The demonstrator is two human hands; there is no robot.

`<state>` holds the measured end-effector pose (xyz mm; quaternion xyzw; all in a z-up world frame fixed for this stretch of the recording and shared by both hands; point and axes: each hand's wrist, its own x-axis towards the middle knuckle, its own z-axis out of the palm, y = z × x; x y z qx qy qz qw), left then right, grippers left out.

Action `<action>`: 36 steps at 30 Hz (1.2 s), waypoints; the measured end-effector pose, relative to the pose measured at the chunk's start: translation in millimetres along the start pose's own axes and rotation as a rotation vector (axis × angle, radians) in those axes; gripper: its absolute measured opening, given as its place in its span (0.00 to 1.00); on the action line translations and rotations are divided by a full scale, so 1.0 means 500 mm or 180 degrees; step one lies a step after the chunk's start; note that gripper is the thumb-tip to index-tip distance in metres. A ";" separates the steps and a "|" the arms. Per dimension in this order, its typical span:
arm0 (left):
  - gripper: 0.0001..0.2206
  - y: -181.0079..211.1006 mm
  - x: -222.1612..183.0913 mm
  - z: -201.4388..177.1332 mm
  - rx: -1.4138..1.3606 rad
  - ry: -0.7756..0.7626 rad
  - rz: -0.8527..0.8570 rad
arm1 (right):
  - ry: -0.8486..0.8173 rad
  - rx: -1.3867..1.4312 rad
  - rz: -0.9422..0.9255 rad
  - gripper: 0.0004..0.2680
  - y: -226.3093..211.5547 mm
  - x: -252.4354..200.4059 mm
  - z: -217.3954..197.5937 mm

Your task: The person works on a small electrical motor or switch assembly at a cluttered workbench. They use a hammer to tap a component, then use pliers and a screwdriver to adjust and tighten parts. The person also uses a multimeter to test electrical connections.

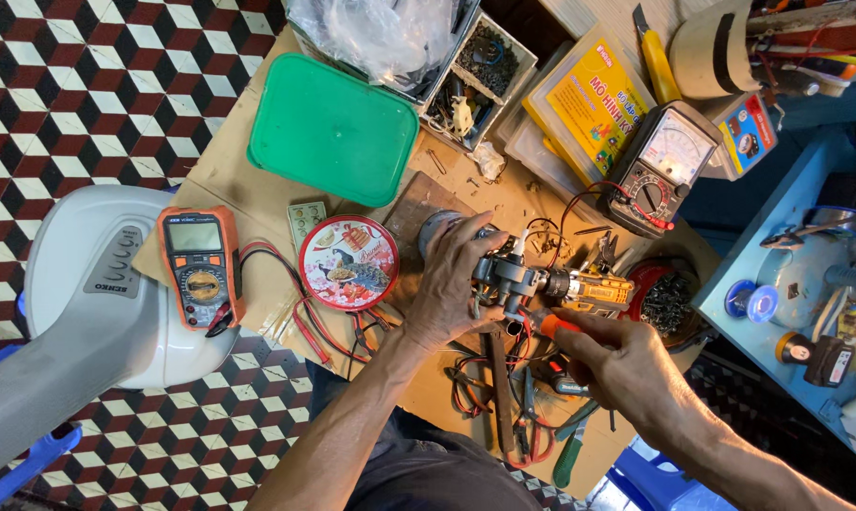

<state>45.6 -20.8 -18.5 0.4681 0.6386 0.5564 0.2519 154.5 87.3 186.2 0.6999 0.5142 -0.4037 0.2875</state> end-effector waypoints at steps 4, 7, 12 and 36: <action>0.50 -0.001 0.002 -0.004 0.0056 -0.0035 -0.0026 | 0.0007 -0.0456 -0.0215 0.16 -0.002 0.002 -0.009; 0.49 0.002 0.004 -0.003 0.0053 -0.0036 -0.0046 | -0.0006 -0.0548 -0.0730 0.17 0.001 0.008 -0.011; 0.46 0.009 0.015 0.000 0.0037 -0.0045 0.0062 | 0.0069 -0.0175 -0.0421 0.17 0.017 -0.003 -0.003; 0.44 0.011 0.021 -0.005 0.0120 0.0060 0.0079 | 0.0006 -0.1347 -0.1296 0.18 -0.004 0.011 -0.037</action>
